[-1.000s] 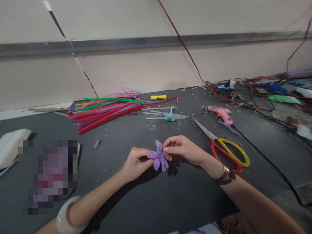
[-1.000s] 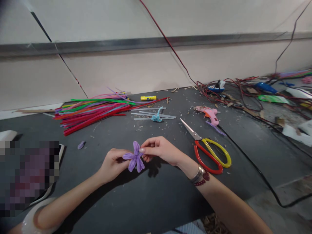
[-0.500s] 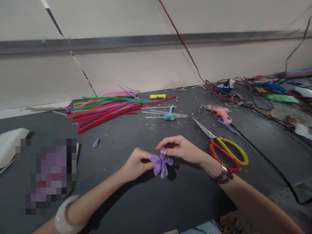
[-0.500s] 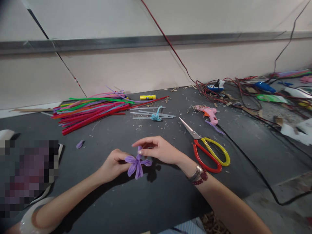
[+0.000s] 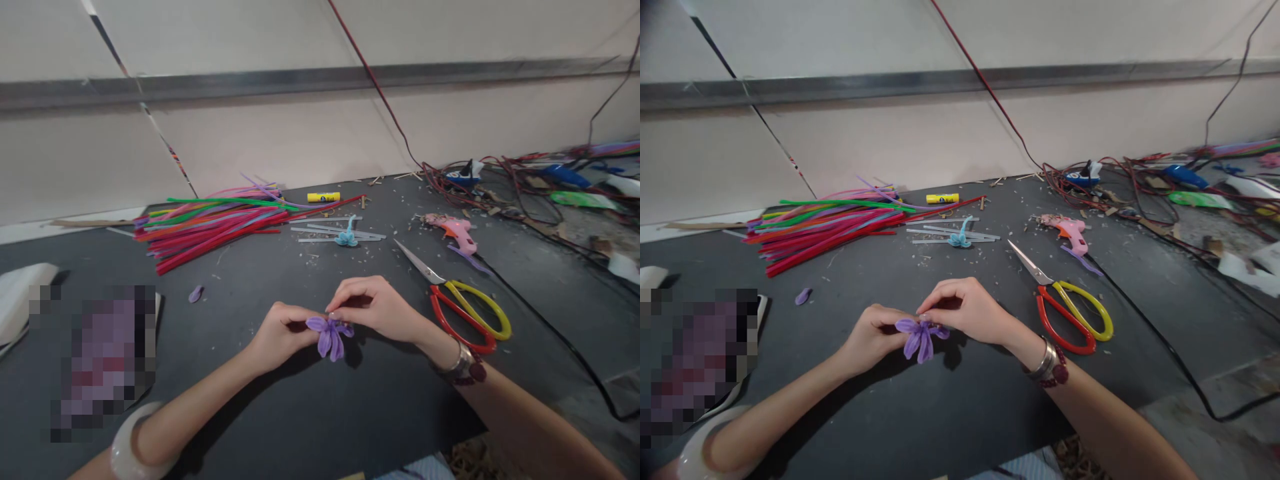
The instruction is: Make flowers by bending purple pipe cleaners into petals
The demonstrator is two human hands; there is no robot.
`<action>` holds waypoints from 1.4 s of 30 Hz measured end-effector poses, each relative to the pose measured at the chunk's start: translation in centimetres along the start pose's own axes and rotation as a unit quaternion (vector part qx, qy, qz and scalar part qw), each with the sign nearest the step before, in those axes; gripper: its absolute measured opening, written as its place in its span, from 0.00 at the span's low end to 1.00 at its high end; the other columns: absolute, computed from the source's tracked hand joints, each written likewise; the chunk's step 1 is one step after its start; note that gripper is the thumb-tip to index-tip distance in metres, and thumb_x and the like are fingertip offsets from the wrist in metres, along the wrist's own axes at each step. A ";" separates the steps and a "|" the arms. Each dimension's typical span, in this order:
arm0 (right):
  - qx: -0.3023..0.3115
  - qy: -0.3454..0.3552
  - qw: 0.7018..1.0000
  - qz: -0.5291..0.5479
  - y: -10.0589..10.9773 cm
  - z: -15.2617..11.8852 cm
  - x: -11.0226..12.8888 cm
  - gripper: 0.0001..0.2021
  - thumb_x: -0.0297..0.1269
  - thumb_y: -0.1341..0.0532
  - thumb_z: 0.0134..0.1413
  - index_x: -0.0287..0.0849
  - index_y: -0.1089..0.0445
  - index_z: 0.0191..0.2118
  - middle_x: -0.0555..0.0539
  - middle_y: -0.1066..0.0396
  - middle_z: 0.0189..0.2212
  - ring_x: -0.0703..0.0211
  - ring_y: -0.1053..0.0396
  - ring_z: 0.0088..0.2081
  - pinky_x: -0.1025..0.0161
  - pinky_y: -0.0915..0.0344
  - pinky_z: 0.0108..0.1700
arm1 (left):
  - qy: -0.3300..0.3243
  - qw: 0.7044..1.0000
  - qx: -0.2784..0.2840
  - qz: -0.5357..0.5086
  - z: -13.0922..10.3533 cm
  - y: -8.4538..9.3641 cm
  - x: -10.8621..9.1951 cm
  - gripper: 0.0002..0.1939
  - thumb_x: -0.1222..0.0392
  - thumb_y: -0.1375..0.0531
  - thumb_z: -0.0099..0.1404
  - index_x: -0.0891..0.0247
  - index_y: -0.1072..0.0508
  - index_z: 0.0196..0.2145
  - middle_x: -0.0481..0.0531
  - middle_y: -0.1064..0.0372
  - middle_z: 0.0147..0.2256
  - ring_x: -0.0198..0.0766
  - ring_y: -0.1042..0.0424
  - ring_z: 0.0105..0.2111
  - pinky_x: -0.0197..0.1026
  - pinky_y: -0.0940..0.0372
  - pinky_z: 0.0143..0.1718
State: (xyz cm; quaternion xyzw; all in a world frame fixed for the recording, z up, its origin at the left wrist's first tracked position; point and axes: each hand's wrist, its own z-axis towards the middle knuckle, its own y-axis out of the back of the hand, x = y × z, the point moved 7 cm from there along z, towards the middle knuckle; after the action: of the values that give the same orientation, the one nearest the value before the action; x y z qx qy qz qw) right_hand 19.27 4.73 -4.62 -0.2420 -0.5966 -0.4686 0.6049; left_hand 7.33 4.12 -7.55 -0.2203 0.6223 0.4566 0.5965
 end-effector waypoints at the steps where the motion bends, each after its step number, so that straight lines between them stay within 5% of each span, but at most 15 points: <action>1: 0.003 -0.003 1.000 0.002 0.0 0.0 0.0 0.04 0.33 0.38 0.46 0.39 0.27 0.29 0.49 0.31 0.26 0.67 0.34 0.27 0.69 0.37 0.29 | 0.004 1.000 -0.011 0.002 0.0 0.1 0.1 0.06 0.61 0.37 0.52 0.68 0.24 0.25 0.52 0.26 0.22 0.34 0.30 0.22 0.32 0.36 0.25; 7: 0.011 -0.017 1.000 -0.013 0.3 -0.1 -0.1 0.05 0.34 0.38 0.47 0.39 0.27 0.31 0.48 0.29 0.28 0.64 0.32 0.29 0.67 0.35 0.33 | 0.013 0.997 -0.082 -0.009 -0.2 1.1 0.7 0.07 0.61 0.37 0.51 0.69 0.25 0.26 0.53 0.26 0.23 0.34 0.29 0.21 0.32 0.34 0.24; 14: -0.006 -0.014 1.000 -0.022 0.0 -0.1 -0.6 0.05 0.34 0.39 0.47 0.38 0.27 0.30 0.48 0.29 0.26 0.66 0.33 0.26 0.68 0.36 0.30 | -0.024 0.996 -0.076 0.047 -0.3 1.0 0.3 0.04 0.64 0.37 0.51 0.68 0.24 0.25 0.52 0.26 0.22 0.34 0.29 0.21 0.32 0.34 0.24; 19: -0.043 -0.044 0.998 -0.003 0.3 -0.1 -1.2 0.06 0.35 0.38 0.45 0.39 0.27 0.30 0.48 0.29 0.24 0.65 0.33 0.25 0.68 0.35 0.29 | -0.108 0.980 -0.112 0.123 -0.4 1.5 -1.2 0.06 0.66 0.37 0.52 0.66 0.24 0.31 0.53 0.24 0.30 0.36 0.27 0.28 0.33 0.33 0.31; 23: -0.045 -0.078 0.995 0.043 0.0 -0.1 -1.8 0.07 0.35 0.37 0.44 0.38 0.27 0.29 0.49 0.29 0.22 0.65 0.33 0.24 0.67 0.34 0.28 | -0.173 0.965 -0.085 0.180 -0.7 1.0 -2.1 0.04 0.67 0.40 0.55 0.64 0.25 0.30 0.52 0.25 0.31 0.35 0.27 0.30 0.32 0.35 0.34; 31: -0.033 -0.146 0.975 0.161 -0.7 0.0 -3.2 0.07 0.33 0.34 0.39 0.36 0.29 0.28 0.51 0.31 0.18 0.67 0.33 0.21 0.69 0.35 0.26 | -0.157 0.967 -0.012 0.202 -0.5 0.1 -1.5 0.06 0.65 0.44 0.60 0.66 0.27 0.31 0.52 0.27 0.28 0.33 0.30 0.27 0.32 0.37 0.30; 42: -0.006 -0.252 0.905 0.343 -2.3 -0.6 -5.4 0.05 0.28 0.34 0.39 0.35 0.31 0.26 0.53 0.32 0.18 0.75 0.37 0.18 0.76 0.40 0.22 | -0.169 0.974 0.006 0.153 -0.8 -0.2 -1.6 0.05 0.68 0.46 0.60 0.66 0.31 0.32 0.54 0.30 0.30 0.33 0.31 0.30 0.33 0.38 0.33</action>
State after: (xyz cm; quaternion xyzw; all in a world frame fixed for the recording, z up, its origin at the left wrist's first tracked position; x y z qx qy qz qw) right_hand 18.42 4.73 -10.42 -0.5454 -0.6065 -0.1597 0.5561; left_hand 7.34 2.88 -6.16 -0.0385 0.5416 0.5688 0.6178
